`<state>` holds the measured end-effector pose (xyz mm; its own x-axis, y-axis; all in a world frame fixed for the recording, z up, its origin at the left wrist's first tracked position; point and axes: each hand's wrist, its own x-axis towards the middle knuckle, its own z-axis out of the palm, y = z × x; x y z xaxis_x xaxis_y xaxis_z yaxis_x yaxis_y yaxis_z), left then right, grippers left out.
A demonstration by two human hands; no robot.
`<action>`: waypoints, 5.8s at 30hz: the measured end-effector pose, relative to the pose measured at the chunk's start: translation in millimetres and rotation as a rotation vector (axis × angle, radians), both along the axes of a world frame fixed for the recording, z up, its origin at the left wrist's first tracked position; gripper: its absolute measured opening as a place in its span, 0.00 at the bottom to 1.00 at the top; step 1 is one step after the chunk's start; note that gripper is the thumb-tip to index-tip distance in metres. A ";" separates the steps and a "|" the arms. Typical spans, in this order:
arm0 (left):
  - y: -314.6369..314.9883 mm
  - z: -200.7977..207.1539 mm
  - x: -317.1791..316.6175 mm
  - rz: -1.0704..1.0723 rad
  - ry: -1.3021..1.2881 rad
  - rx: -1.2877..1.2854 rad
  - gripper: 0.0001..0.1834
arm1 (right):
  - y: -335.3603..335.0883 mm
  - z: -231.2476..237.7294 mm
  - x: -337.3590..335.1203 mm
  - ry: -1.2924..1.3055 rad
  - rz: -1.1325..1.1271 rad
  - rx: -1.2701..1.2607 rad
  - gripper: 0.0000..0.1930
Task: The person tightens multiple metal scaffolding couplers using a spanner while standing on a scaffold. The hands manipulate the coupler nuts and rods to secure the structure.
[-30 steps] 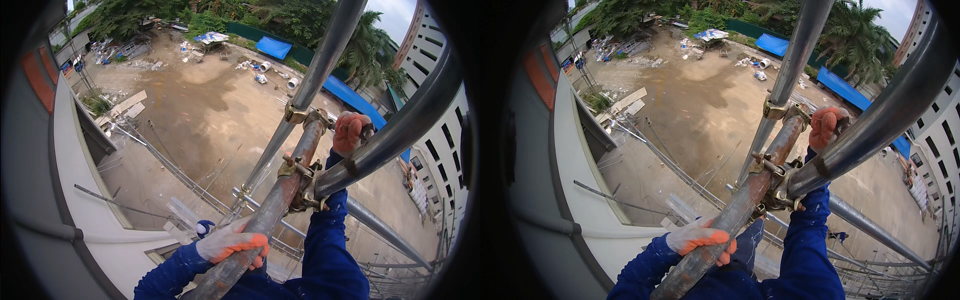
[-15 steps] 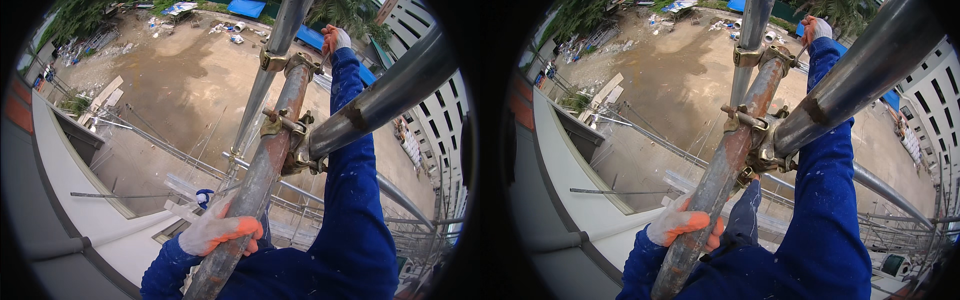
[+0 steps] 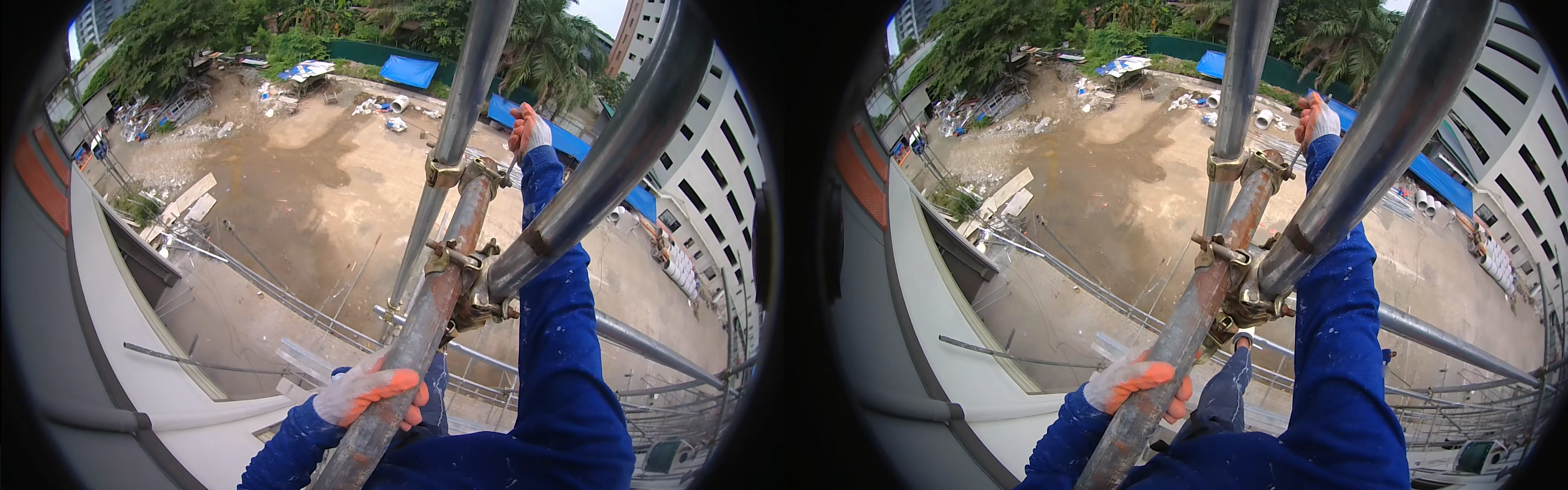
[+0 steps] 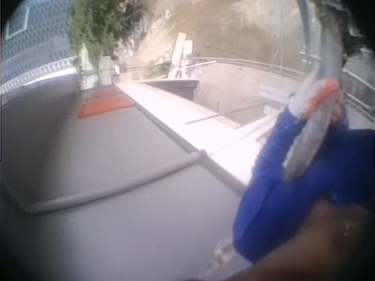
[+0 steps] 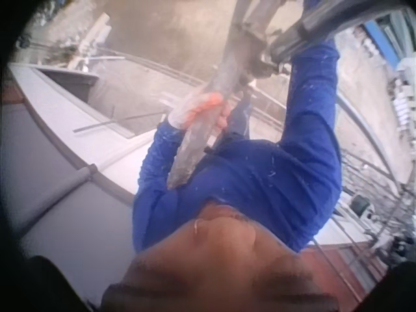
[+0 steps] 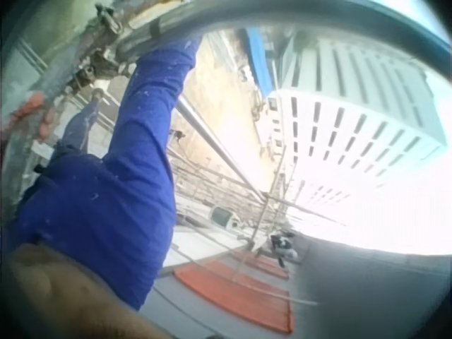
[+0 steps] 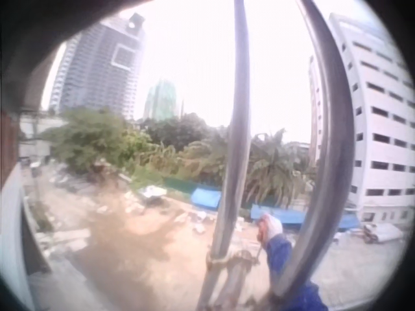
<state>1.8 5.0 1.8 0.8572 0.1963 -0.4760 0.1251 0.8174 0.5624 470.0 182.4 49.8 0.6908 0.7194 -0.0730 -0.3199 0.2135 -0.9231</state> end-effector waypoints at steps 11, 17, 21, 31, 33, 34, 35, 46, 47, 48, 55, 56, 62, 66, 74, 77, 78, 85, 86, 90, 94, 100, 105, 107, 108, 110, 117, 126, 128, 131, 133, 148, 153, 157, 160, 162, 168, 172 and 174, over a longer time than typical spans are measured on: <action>1.5 1.3 1.1 0.019 -0.010 -0.036 0.31 | 4.2 1.3 8.1 0.040 0.057 -0.047 0.14; 1.6 0.4 1.2 0.013 -0.015 -0.057 0.32 | 6.7 0.3 13.6 0.221 0.165 -0.088 0.11; 2.4 -0.4 1.5 0.012 -0.071 -0.047 0.32 | -8.8 9.3 8.1 0.095 0.061 -0.081 0.14; 2.2 6.6 1.1 0.015 -0.031 -0.025 0.29 | -50.2 23.4 -38.3 -0.201 -0.158 0.336 0.18; 3.1 6.3 1.5 0.005 -0.025 -0.018 0.29 | -51.0 24.8 -40.8 -0.232 -0.205 0.337 0.18; 3.4 5.6 1.7 0.000 -0.024 0.000 0.30 | -52.5 24.4 -41.8 -0.255 -0.213 0.342 0.18; 3.7 4.9 1.7 -0.003 -0.024 0.017 0.30 | -53.9 23.8 -43.1 -0.329 -0.198 0.389 0.18; 4.0 3.4 1.0 0.007 -0.085 -0.052 0.32 | -79.4 -2.6 -102.3 -0.724 -0.243 0.846 0.21; 4.1 3.9 1.1 0.006 -0.091 -0.059 0.32 | -79.6 -3.5 -106.6 -0.711 -0.262 0.828 0.21; 4.1 4.4 1.2 0.002 -0.078 -0.049 0.32 | -79.4 -4.2 -109.4 -0.733 -0.311 0.860 0.21; 5.0 1.9 0.5 -0.021 -0.048 -0.061 0.31 | -66.9 -3.7 -91.9 -0.671 -0.232 0.912 0.20; 5.1 1.0 0.3 -0.036 -0.034 -0.060 0.30 | -66.2 -3.9 -87.7 -0.623 -0.166 0.859 0.20; 3.6 -1.0 0.2 0.004 -0.062 -0.070 0.30 | -61.7 4.2 -82.9 -0.593 -0.246 0.770 0.18; 3.4 1.2 2.4 0.033 -0.052 -0.080 0.29 | -62.9 13.0 -95.3 -0.562 -0.322 0.760 0.14; -4.4 4.0 2.5 0.105 0.031 -0.129 0.41 | -43.6 35.3 -28.6 -0.586 -0.116 0.433 0.13; -2.4 7.4 4.5 0.058 0.078 -0.106 0.42 | -12.0 24.2 15.8 -0.372 0.077 0.189 0.14; -0.9 8.0 5.8 0.049 0.061 -0.111 0.42 | -0.9 16.8 27.7 -0.175 0.118 -0.038 0.13; 3.7 3.8 5.9 0.050 -0.162 -0.039 0.33 | 28.7 -20.4 49.9 -0.151 -0.119 -0.199 0.11; 2.4 3.0 5.3 0.054 -0.151 -0.035 0.33 | 26.5 -21.3 47.1 -0.101 -0.094 -0.061 0.11; -1.9 2.0 1.2 0.069 -0.126 -0.068 0.31 | 17.3 -14.8 33.8 -1.646 -0.226 -0.759 0.08; -5.9 0.6 -0.2 0.073 -0.091 -0.089 0.34 | 18.4 -3.9 33.7 -2.337 -0.138 -1.321 0.11; -2.1 -2.0 0.0 0.048 -0.184 -0.092 0.34 | 34.4 -22.6 42.0 -2.102 0.222 -1.255 0.06; 0.5 3.8 0.8 0.019 -0.154 -0.032 0.36 | 45.7 -47.8 49.9 -0.246 0.038 -0.433 0.05; -1.2 7.9 0.2 -0.014 -0.081 -0.046 0.37 | 45.1 -48.5 53.8 -0.178 0.030 -0.363 0.04; -1.1 8.6 0.5 0.009 -0.093 -0.033 0.36 | 44.5 -48.4 54.9 -0.171 0.030 -0.346 0.04; -0.5 8.6 1.0 0.010 -0.066 -0.070 0.36 | 42.7 -47.4 57.3 -0.187 0.028 -0.346 0.04; 2.2 10.5 -1.5 -0.022 -0.058 -0.039 0.36 | 38.6 -60.2 53.9 -0.299 0.043 -0.448 0.04; -2.8 2.0 0.7 0.063 -0.101 -0.055 0.28 | 35.5 -54.7 40.1 -0.115 0.086 -0.293 0.06; -3.6 -1.0 1.6 0.053 -0.065 -0.087 0.27 | 32.6 -39.5 34.7 -0.067 0.053 -0.172 0.07; -5.7 -1.2 1.4 0.072 -0.068 -0.069 0.25 | 13.3 -10.1 18.8 -0.153 -0.127 0.076 0.08; -6.4 0.0 1.3 0.073 -0.073 -0.063 0.24 | -11.3 9.8 3.5 -0.181 -0.322 0.221 0.08; -4.2 -1.5 -0.2 0.048 -0.066 -0.093 0.32 | -64.7 -18.3 -52.0 -0.447 -0.134 0.930 0.04; -3.2 -2.8 2.8 0.050 -0.091 -0.069 0.33 | -59.7 -6.7 -68.7 -0.490 -0.329 0.951 0.10; -5.0 0.5 2.9 0.073 -0.094 -0.075 0.34 | -61.9 14.3 -95.1 -0.581 -0.374 0.934 0.08; -6.2 0.8 -0.3 0.072 -0.091 -0.078 0.37 | -58.7 28.1 -77.1 -0.540 -0.386 0.704 0.09; -6.8 -1.2 -2.2 0.058 -0.084 -0.096 0.36 | -46.9 38.5 -36.4 -0.538 -0.203 0.401 0.11; -6.2 -10.2 6.2 0.146 -0.244 -0.140 0.35 | 34.3 -14.6 81.5 0.196 0.140 -0.244 0.15; -3.4 -3.9 5.6 0.071 -0.176 -0.028 0.28 | 50.8 -27.5 86.5 -0.336 0.015 -0.207 0.15; -6.5 -0.6 1.9 0.096 -0.195 -0.049 0.27 | 39.1 -17.1 70.1 0.005 0.007 -0.213 0.13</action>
